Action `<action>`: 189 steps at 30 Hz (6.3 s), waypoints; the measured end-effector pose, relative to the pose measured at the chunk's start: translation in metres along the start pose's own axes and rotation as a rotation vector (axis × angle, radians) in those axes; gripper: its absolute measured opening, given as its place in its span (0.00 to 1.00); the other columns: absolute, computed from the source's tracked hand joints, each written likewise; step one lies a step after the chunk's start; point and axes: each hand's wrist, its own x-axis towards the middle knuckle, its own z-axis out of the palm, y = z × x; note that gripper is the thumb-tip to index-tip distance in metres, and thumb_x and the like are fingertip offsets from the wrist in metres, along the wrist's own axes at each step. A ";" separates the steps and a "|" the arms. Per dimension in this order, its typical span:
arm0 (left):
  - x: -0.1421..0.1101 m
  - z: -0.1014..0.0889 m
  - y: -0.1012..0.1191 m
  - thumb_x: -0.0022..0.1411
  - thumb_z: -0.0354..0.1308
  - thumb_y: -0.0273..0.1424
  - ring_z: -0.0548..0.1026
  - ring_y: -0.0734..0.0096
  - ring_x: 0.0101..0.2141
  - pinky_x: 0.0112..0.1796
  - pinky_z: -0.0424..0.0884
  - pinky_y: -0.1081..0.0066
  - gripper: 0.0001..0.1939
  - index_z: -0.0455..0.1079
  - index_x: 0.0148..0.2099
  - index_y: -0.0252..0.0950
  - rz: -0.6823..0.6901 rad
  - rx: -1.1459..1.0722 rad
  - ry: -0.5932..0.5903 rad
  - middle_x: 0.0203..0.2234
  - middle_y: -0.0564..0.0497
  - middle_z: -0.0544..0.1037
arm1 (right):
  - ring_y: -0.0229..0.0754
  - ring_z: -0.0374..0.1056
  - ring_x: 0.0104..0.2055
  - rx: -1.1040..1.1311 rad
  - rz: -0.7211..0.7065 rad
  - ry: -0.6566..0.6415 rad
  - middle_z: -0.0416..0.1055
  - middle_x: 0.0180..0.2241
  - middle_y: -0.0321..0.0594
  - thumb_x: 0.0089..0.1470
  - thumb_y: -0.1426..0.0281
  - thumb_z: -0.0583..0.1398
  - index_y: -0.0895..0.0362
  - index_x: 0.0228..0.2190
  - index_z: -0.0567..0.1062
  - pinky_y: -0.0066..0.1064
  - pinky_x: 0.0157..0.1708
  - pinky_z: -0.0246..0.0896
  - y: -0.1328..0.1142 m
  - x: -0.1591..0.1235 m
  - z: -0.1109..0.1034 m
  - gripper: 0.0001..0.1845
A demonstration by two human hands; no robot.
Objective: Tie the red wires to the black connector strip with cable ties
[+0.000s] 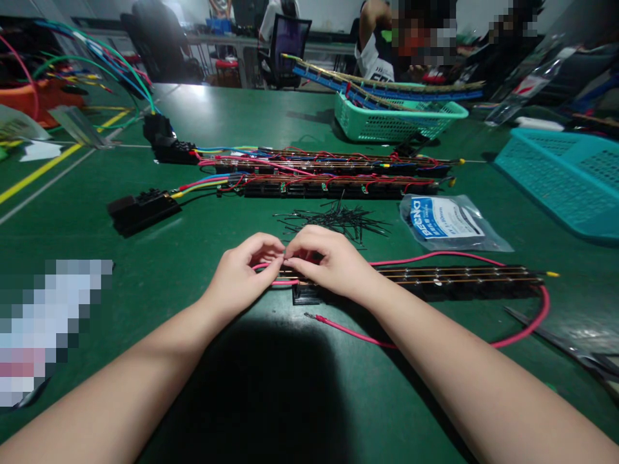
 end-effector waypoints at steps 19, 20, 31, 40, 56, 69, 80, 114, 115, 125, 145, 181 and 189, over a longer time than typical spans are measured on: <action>0.003 -0.001 0.002 0.55 0.62 0.33 0.75 0.72 0.33 0.38 0.72 0.73 0.08 0.71 0.36 0.34 -0.100 -0.024 -0.033 0.31 0.51 0.77 | 0.34 0.63 0.32 0.005 0.002 -0.009 0.68 0.30 0.38 0.54 0.74 0.59 0.60 0.32 0.74 0.25 0.33 0.58 -0.001 -0.001 0.000 0.04; 0.003 -0.001 0.003 0.55 0.62 0.33 0.75 0.72 0.32 0.38 0.72 0.73 0.08 0.71 0.35 0.34 -0.107 -0.023 -0.032 0.31 0.51 0.77 | 0.35 0.63 0.33 0.003 -0.004 -0.012 0.68 0.30 0.38 0.54 0.74 0.59 0.60 0.32 0.74 0.25 0.34 0.58 -0.001 -0.001 0.000 0.04; 0.004 0.000 0.007 0.53 0.62 0.33 0.74 0.73 0.30 0.35 0.71 0.74 0.08 0.71 0.33 0.34 -0.148 -0.024 -0.032 0.28 0.52 0.76 | 0.37 0.63 0.36 -0.055 0.015 -0.077 0.69 0.33 0.40 0.58 0.72 0.55 0.59 0.33 0.72 0.28 0.37 0.57 -0.003 0.000 -0.001 0.06; 0.007 -0.001 0.004 0.53 0.62 0.34 0.74 0.72 0.31 0.36 0.71 0.73 0.08 0.71 0.33 0.34 -0.170 -0.035 -0.085 0.29 0.51 0.77 | 0.36 0.61 0.32 -0.080 0.035 -0.097 0.67 0.30 0.36 0.57 0.74 0.54 0.59 0.30 0.69 0.26 0.33 0.53 -0.005 0.000 0.001 0.04; 0.008 -0.001 0.009 0.52 0.60 0.33 0.69 0.78 0.25 0.30 0.66 0.76 0.07 0.70 0.32 0.34 -0.237 -0.066 -0.143 0.24 0.55 0.73 | 0.36 0.60 0.32 -0.049 0.070 0.030 0.66 0.30 0.37 0.56 0.74 0.53 0.58 0.31 0.66 0.27 0.34 0.54 -0.006 -0.001 0.000 0.03; 0.008 0.000 0.012 0.51 0.60 0.31 0.67 0.77 0.25 0.29 0.65 0.76 0.07 0.69 0.32 0.34 -0.252 -0.074 -0.163 0.24 0.55 0.71 | 0.35 0.60 0.31 -0.046 0.123 0.098 0.65 0.29 0.35 0.54 0.75 0.53 0.57 0.29 0.64 0.26 0.32 0.54 -0.002 0.000 0.002 0.03; 0.008 -0.005 0.003 0.55 0.56 0.31 0.59 0.78 0.22 0.24 0.56 0.76 0.04 0.66 0.34 0.36 -0.171 0.040 -0.219 0.21 0.58 0.64 | 0.36 0.62 0.26 -0.333 0.193 -0.144 0.70 0.29 0.36 0.58 0.64 0.54 0.55 0.36 0.65 0.27 0.26 0.46 -0.018 -0.001 -0.001 0.08; 0.012 -0.006 0.000 0.51 0.61 0.34 0.67 0.76 0.24 0.27 0.63 0.74 0.09 0.68 0.32 0.34 -0.263 -0.103 -0.120 0.23 0.55 0.70 | 0.43 0.61 0.36 -0.617 -0.117 -0.105 0.71 0.31 0.43 0.56 0.58 0.58 0.58 0.31 0.71 0.33 0.31 0.51 -0.009 -0.008 0.012 0.15; 0.012 -0.007 0.000 0.51 0.61 0.35 0.67 0.76 0.24 0.27 0.63 0.74 0.10 0.68 0.32 0.34 -0.268 -0.101 -0.119 0.23 0.55 0.70 | 0.43 0.61 0.36 -0.599 -0.108 -0.118 0.71 0.32 0.43 0.56 0.57 0.59 0.58 0.31 0.71 0.32 0.31 0.51 -0.010 -0.007 0.011 0.16; 0.012 -0.006 0.001 0.50 0.61 0.35 0.67 0.76 0.24 0.27 0.61 0.74 0.10 0.68 0.32 0.34 -0.291 -0.095 -0.111 0.23 0.55 0.71 | 0.41 0.61 0.37 -0.307 -0.022 -0.253 0.68 0.34 0.42 0.54 0.61 0.62 0.59 0.33 0.70 0.30 0.35 0.56 -0.009 -0.001 -0.001 0.14; 0.012 -0.008 -0.001 0.53 0.62 0.32 0.69 0.75 0.29 0.34 0.65 0.74 0.07 0.69 0.32 0.35 -0.252 -0.179 -0.089 0.26 0.56 0.71 | 0.39 0.59 0.35 -0.164 0.026 -0.169 0.64 0.30 0.39 0.51 0.62 0.63 0.59 0.28 0.68 0.28 0.33 0.53 -0.005 -0.001 0.004 0.13; 0.011 -0.006 -0.001 0.55 0.59 0.33 0.67 0.76 0.25 0.30 0.62 0.75 0.07 0.66 0.34 0.35 -0.274 -0.092 -0.077 0.23 0.57 0.69 | 0.43 0.62 0.39 -0.113 0.006 -0.224 0.68 0.34 0.42 0.54 0.64 0.61 0.60 0.37 0.74 0.31 0.38 0.57 -0.004 0.000 0.001 0.12; 0.013 -0.006 -0.002 0.53 0.61 0.34 0.69 0.75 0.27 0.31 0.65 0.75 0.10 0.68 0.34 0.34 -0.279 -0.138 -0.061 0.25 0.56 0.70 | 0.42 0.63 0.39 -0.097 0.018 -0.217 0.69 0.34 0.42 0.54 0.65 0.61 0.60 0.36 0.73 0.30 0.38 0.58 -0.006 0.000 0.001 0.11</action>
